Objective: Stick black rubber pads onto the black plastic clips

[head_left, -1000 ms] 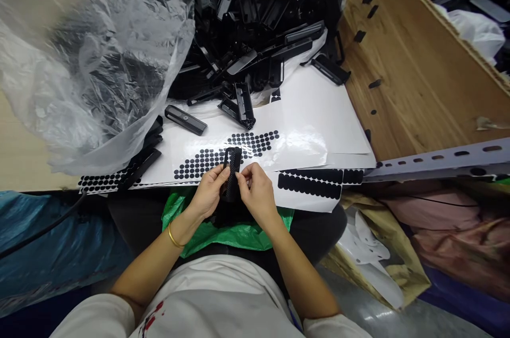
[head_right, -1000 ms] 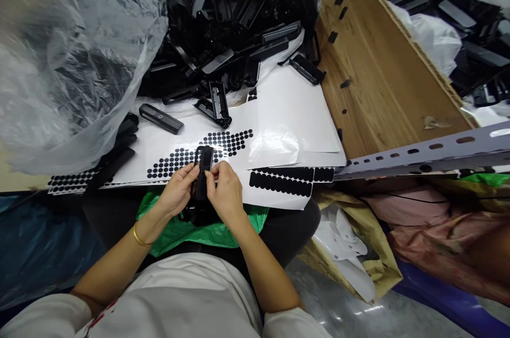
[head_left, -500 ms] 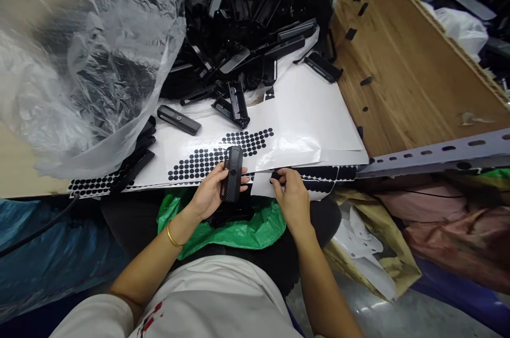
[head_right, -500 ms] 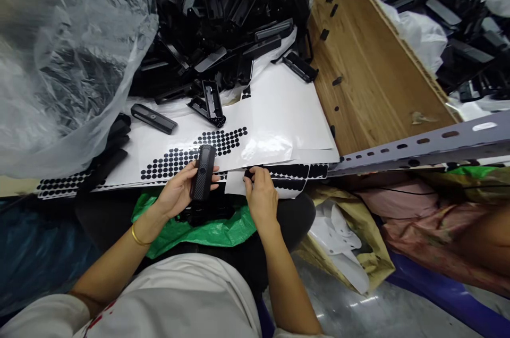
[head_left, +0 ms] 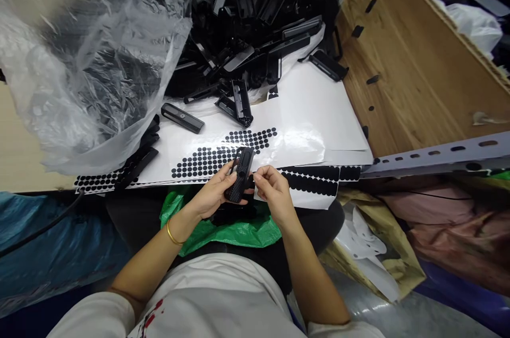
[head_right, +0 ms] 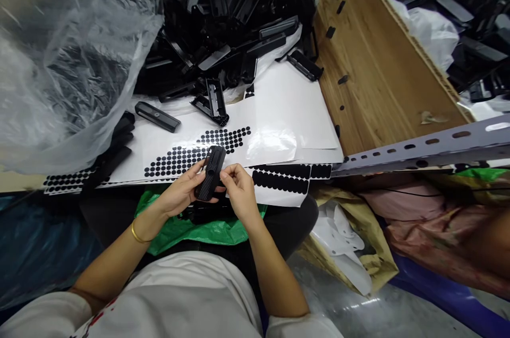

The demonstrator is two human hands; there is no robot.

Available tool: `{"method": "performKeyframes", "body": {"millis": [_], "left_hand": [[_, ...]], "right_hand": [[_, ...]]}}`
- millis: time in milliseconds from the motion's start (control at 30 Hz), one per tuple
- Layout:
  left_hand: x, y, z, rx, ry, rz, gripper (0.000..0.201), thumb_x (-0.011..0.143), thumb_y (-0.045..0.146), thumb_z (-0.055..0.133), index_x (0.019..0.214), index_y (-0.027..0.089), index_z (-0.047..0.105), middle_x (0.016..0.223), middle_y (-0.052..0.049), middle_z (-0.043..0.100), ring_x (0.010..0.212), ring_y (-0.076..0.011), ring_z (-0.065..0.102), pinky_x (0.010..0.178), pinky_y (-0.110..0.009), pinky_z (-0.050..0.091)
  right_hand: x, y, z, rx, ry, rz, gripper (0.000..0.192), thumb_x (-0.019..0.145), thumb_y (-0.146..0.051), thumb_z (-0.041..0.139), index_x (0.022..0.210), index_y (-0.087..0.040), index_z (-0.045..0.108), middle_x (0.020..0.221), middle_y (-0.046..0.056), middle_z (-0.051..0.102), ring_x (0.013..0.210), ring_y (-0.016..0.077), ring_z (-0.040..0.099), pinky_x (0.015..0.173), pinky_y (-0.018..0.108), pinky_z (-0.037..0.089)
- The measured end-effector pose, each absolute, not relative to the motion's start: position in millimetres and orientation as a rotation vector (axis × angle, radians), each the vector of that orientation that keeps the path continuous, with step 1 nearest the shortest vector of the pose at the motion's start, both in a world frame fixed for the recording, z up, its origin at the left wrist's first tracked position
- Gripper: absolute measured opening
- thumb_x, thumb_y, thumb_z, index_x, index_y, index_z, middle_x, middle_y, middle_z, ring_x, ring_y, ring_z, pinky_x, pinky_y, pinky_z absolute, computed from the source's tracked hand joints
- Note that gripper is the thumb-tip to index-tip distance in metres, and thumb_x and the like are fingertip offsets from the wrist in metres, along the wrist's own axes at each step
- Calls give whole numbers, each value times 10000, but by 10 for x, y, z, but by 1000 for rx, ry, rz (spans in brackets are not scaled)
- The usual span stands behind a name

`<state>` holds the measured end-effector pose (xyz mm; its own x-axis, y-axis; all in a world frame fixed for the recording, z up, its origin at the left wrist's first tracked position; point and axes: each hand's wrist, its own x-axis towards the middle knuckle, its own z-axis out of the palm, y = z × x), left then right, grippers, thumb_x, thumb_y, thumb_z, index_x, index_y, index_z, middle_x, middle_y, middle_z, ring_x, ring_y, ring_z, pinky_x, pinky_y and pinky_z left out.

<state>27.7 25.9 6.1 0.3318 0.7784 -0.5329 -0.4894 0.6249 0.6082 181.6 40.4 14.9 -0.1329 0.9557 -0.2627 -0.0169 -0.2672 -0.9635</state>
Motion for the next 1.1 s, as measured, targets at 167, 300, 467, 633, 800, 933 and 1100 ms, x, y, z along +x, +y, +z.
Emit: {"method": "performKeyframes", "body": {"millis": [167, 300, 467, 633, 800, 933, 1100], "left_hand": [[247, 245, 68, 433, 898, 829, 317, 802, 364, 645, 1062, 192, 591, 1001, -72, 702, 791, -180, 705, 681, -238, 547], [280, 246, 90, 442, 910, 841, 300, 811, 399, 624, 963, 146, 571, 985, -91, 690, 769, -188, 705, 669, -279, 574], [301, 241, 118, 478, 938, 848, 396, 821, 372, 617, 1146, 201, 467, 1023, -76, 672, 754, -191, 706, 618, -296, 588], [288, 236, 120, 476, 965, 857, 515, 818, 363, 619, 1265, 222, 407, 996, -64, 675, 729, -183, 703, 612, -290, 590], [282, 231, 112, 485, 1000, 864, 501, 821, 360, 615, 1261, 226, 418, 1027, -67, 665, 744, -190, 704, 623, -303, 594], [276, 230, 108, 503, 1003, 876, 475, 820, 360, 613, 1241, 229, 436, 1018, -61, 669, 763, -191, 704, 642, -300, 592], [274, 237, 95, 496, 1020, 901, 448, 795, 358, 638, 1185, 222, 465, 953, -44, 676, 738, -186, 702, 647, -307, 594]], "right_hand": [[1738, 523, 132, -1298, -958, 1551, 277, 709, -421, 638, 691, -208, 460, 557, -69, 417, 430, 57, 294, 389, 199, 232], [1708, 524, 157, -1309, -934, 1594, 283, 698, -421, 649, 683, -202, 469, 550, -62, 444, 422, 52, 307, 377, 189, 239], [1674, 511, 130, -1290, -939, 1580, 266, 702, -413, 639, 678, -202, 479, 556, -66, 430, 428, 50, 296, 371, 188, 230], [1656, 521, 70, -1303, -1022, 1501, 245, 724, -411, 620, 682, -211, 484, 555, -63, 406, 464, 74, 336, 397, 202, 258], [1635, 530, 27, -1317, -1090, 1441, 245, 746, -423, 596, 686, -217, 478, 561, -55, 412, 505, 96, 394, 427, 212, 308], [1616, 536, -8, -1334, -1128, 1397, 233, 764, -420, 576, 691, -218, 484, 577, -49, 435, 524, 103, 421, 440, 216, 329], [1594, 533, -52, -1359, -1162, 1367, 231, 778, -424, 563, 699, -218, 492, 579, -48, 445, 519, 103, 423, 444, 218, 335]]}}
